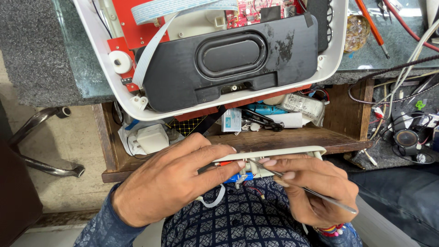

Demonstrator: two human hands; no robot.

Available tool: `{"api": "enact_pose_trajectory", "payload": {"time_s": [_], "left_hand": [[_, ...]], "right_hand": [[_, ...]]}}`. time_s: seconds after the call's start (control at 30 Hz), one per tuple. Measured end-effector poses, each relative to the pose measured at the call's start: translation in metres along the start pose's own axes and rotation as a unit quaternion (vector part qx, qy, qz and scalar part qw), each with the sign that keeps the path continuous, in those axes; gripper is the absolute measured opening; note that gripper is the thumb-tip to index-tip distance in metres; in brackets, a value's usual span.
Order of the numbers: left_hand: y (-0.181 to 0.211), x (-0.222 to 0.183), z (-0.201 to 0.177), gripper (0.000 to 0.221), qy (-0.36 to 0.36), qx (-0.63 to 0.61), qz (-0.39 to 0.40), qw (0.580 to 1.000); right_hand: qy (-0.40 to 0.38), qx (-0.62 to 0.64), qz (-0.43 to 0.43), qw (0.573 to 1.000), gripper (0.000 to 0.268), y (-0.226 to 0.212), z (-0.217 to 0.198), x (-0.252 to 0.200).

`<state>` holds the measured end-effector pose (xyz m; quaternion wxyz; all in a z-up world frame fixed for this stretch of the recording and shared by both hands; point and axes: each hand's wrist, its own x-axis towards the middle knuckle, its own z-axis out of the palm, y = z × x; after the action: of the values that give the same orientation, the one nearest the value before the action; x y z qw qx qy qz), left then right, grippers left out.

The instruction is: The person disassembles the casing of an electronic device and uses a soldering iron to work on the internal circuitry.

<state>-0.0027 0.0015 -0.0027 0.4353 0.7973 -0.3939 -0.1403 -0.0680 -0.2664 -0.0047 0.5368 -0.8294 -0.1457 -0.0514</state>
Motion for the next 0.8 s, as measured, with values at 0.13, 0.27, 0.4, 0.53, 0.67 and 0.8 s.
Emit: {"api": "enact_pose_trajectory", "payload": {"time_s": [0.13,0.27,0.4,0.53,0.67,0.8], "left_hand": [[0.002,-0.001,0.001,0.030,0.011,-0.004,-0.002,1.000],[0.005,-0.001,0.002,0.031,0.009,0.000,-0.002,1.000],[0.008,0.000,0.003,0.032,0.020,0.034,0.013,0.999],[0.008,0.000,0.005,0.033,0.030,0.046,0.023,0.998],[0.008,0.000,0.006,0.033,0.034,0.059,0.027,0.997],[0.009,-0.001,0.008,0.033,0.037,0.062,0.026,0.997]], "right_hand": [[0.006,0.000,-0.017,1.000,0.024,0.003,0.000,-0.002],[0.006,0.000,-0.023,1.000,0.025,0.003,0.001,-0.001],[0.004,0.000,-0.012,1.000,0.023,0.000,0.001,0.002],[-0.013,-0.025,0.000,1.000,0.022,-0.004,-0.001,0.004],[-0.027,-0.041,0.022,0.999,0.022,-0.007,-0.002,0.005],[-0.019,-0.050,0.020,0.998,0.022,-0.008,-0.002,0.004]]}}
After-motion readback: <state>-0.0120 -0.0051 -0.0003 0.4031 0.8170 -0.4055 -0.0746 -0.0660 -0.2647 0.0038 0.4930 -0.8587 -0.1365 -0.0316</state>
